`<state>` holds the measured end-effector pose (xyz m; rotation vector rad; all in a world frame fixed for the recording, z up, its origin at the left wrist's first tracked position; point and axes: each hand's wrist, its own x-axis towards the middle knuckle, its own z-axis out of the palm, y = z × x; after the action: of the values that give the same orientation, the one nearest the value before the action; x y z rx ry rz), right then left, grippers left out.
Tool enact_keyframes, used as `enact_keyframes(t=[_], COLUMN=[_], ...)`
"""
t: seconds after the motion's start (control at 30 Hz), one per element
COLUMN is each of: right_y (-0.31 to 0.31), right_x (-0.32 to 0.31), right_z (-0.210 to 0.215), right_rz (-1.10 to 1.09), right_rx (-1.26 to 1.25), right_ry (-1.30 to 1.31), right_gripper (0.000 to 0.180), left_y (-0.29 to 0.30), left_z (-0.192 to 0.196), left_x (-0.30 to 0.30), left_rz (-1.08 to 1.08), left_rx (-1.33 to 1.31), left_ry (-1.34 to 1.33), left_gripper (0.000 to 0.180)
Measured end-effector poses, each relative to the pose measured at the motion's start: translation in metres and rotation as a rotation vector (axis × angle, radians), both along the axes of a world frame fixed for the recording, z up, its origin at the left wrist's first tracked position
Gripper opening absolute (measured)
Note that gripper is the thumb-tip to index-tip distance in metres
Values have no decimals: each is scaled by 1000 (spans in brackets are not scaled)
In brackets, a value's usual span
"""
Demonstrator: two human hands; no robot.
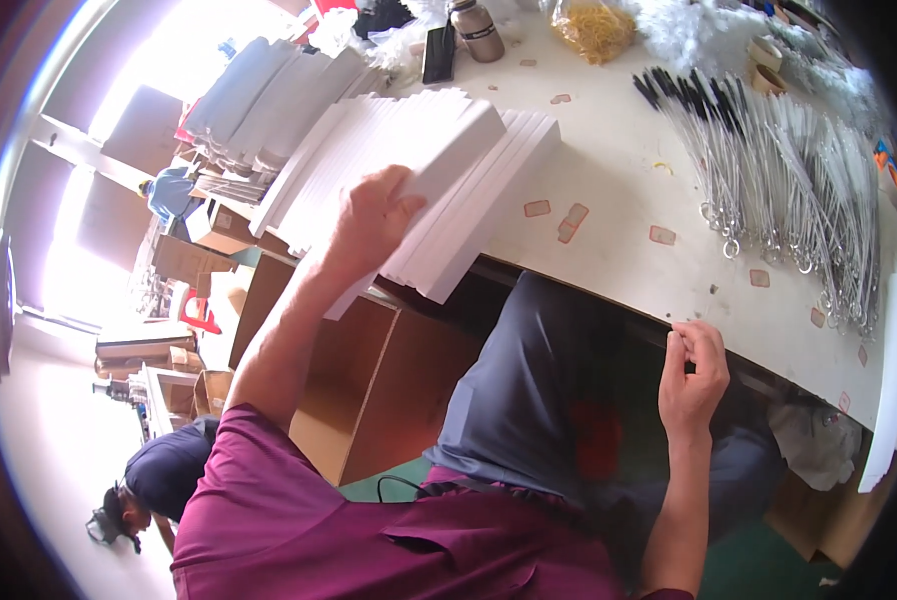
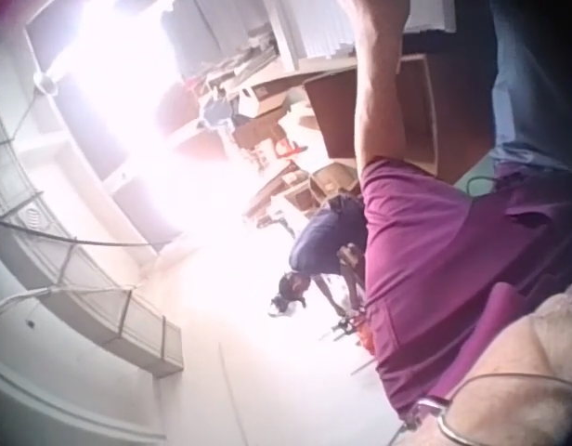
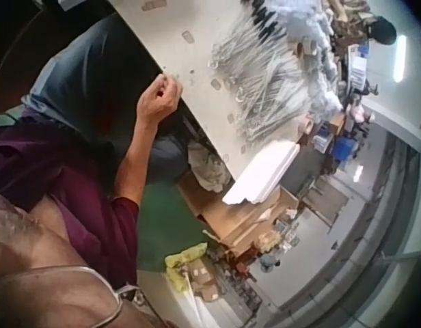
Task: Assembling industrial cleaning brushes and placing them into cardboard boxes.
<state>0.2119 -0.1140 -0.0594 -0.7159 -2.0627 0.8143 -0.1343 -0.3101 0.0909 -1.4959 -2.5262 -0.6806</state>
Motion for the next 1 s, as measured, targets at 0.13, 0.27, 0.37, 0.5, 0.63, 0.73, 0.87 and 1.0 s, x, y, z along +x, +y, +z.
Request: enact_keyframes(t=[0.13,0.27,0.37,0.5,0.63,0.73,0.87,1.0], right_y=[5,13,10,8,6,5,6,5], right_x=[0,-3,-5,-2,-8,-7,3,-13], right_z=[8,1,0,-2,-5,-5,-6,1], right_rz=[-48,-55,-62,-102,-103,-124,-156,-132], right_rx=[15,-50,-113,-69,-49,-90,-88,-29], right_ry=[-44,-60,-38,-57,-55,-39,-35,-66], right_gripper=[7,9,10,10,9,9,8,6], left_y=[-12,-50,-76,-95,-103,-91,-83,-112], left_z=[35,30,31,16,9,-26,-32,-13], left_x=[-28,-110,-168,-238,-269,-268,-258,-274], left_rz=[199,361,503,546,639,594,568,385], left_rx=[1,-129,-257,-312,-349,-395,-255,-6], left_ry=[148,343,526,688,676,521,568,539], left_gripper=[23,20,20,19,19,31,30,23])
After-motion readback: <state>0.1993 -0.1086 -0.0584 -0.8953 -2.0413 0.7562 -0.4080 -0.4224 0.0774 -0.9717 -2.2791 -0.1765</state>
